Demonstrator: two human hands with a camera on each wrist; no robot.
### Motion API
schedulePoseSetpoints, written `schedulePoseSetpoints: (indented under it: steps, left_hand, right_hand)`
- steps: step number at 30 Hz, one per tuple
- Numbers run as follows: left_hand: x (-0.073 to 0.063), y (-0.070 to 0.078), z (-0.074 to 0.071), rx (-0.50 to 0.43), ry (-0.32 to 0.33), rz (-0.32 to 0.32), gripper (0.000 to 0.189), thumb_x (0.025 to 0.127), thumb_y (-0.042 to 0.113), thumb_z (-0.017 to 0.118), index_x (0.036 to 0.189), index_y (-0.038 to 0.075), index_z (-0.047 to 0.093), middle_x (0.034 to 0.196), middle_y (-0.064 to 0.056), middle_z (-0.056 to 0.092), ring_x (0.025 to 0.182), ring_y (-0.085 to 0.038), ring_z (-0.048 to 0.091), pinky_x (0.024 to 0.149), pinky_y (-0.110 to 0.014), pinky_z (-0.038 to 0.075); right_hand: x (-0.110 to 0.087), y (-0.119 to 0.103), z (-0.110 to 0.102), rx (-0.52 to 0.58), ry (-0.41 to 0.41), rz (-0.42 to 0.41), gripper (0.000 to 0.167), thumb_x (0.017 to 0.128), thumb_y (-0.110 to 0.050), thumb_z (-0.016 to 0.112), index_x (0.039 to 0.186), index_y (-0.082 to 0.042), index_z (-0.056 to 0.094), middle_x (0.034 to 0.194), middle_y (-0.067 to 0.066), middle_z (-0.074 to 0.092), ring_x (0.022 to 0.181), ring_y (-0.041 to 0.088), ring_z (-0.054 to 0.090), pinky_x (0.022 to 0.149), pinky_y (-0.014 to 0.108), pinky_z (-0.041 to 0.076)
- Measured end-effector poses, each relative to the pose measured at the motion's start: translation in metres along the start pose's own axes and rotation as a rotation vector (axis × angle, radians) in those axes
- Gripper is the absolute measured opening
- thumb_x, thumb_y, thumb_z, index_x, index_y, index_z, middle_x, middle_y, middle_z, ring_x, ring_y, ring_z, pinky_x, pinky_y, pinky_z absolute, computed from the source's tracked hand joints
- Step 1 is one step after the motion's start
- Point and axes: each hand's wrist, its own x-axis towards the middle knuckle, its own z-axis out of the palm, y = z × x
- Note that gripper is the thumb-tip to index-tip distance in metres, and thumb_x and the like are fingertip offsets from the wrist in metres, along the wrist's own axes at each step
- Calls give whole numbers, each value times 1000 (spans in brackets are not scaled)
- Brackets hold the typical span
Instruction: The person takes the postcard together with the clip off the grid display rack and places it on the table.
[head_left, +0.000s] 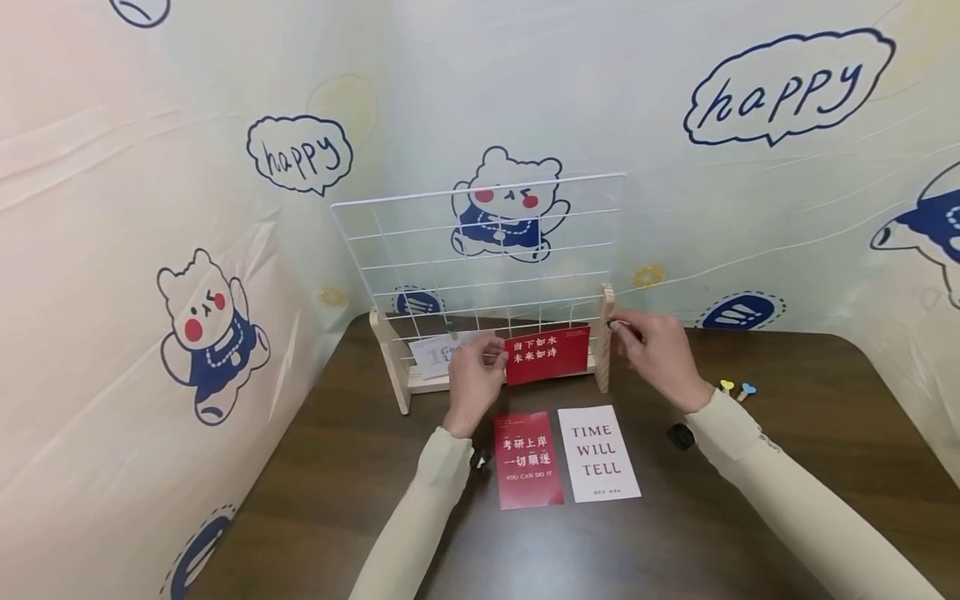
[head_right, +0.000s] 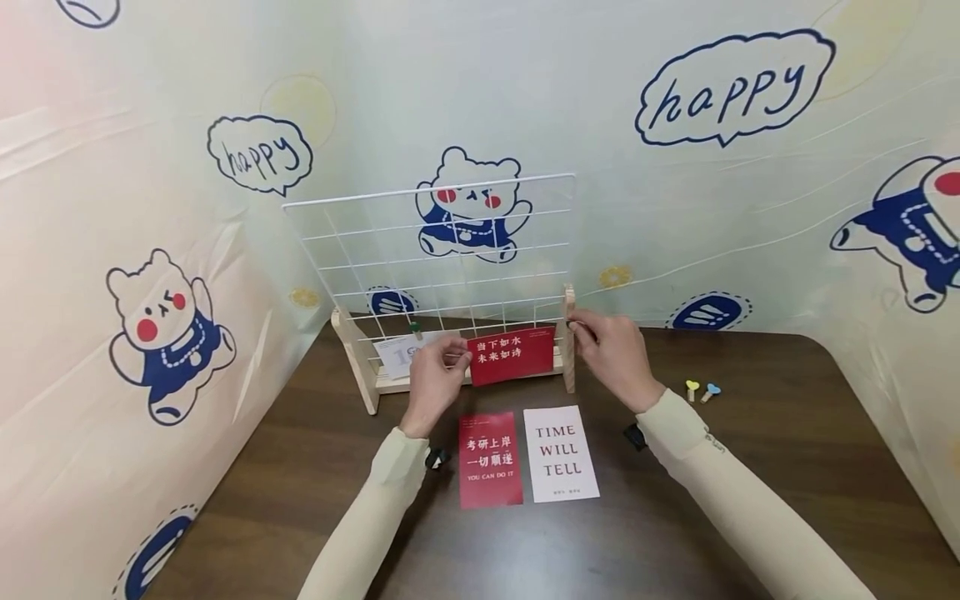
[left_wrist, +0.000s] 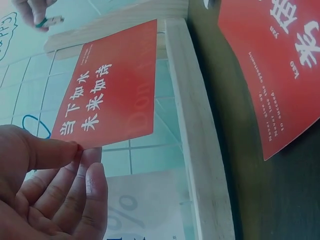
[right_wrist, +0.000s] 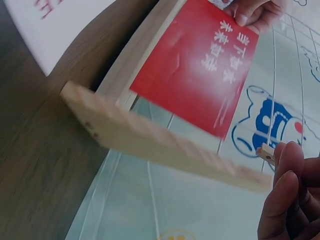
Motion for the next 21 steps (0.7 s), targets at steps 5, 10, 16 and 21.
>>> schedulePoseSetpoints:
  steps: [5, 10, 16, 21]
  left_hand:
    - [-3, -1, -4, 10, -2, -4, 10, 92, 3, 74, 102, 4, 77, 97, -11, 80, 85, -23, 79, 80, -39, 64]
    - [-6, -2, -6, 22, 4, 7, 10, 91, 3, 74, 101, 6, 77, 96, -9, 80, 84, -22, 78, 79, -39, 63]
    - [-9, -1, -8, 12, -2, -1, 10, 91, 2, 74, 100, 4, 77, 96, -10, 80, 84, -22, 79, 78, -38, 64]
    - [-10, 2, -8, -6, -23, -20, 11, 92, 3, 74, 102, 3, 77, 97, -12, 80, 85, -23, 78, 79, -38, 64]
  right_hand:
    - [-10, 12, -13, -18, 12, 27, 14, 100, -2, 66, 108, 0, 77, 63, 6, 68, 45, 2, 52, 47, 23, 48]
    - [-22, 29, -30, -38, 20, 67, 17, 101, -3, 65, 112, 2, 76, 63, 7, 69, 44, -1, 52, 45, 19, 46]
    - [-38, 52, -51, -58, 24, 89, 16, 100, -2, 66, 111, 3, 76, 64, 8, 69, 43, -2, 51, 45, 17, 42]
    - [-50, 71, -68, -98, 32, 116, 17, 99, -4, 66, 110, 3, 76, 66, 7, 71, 49, -8, 52, 56, 9, 41]
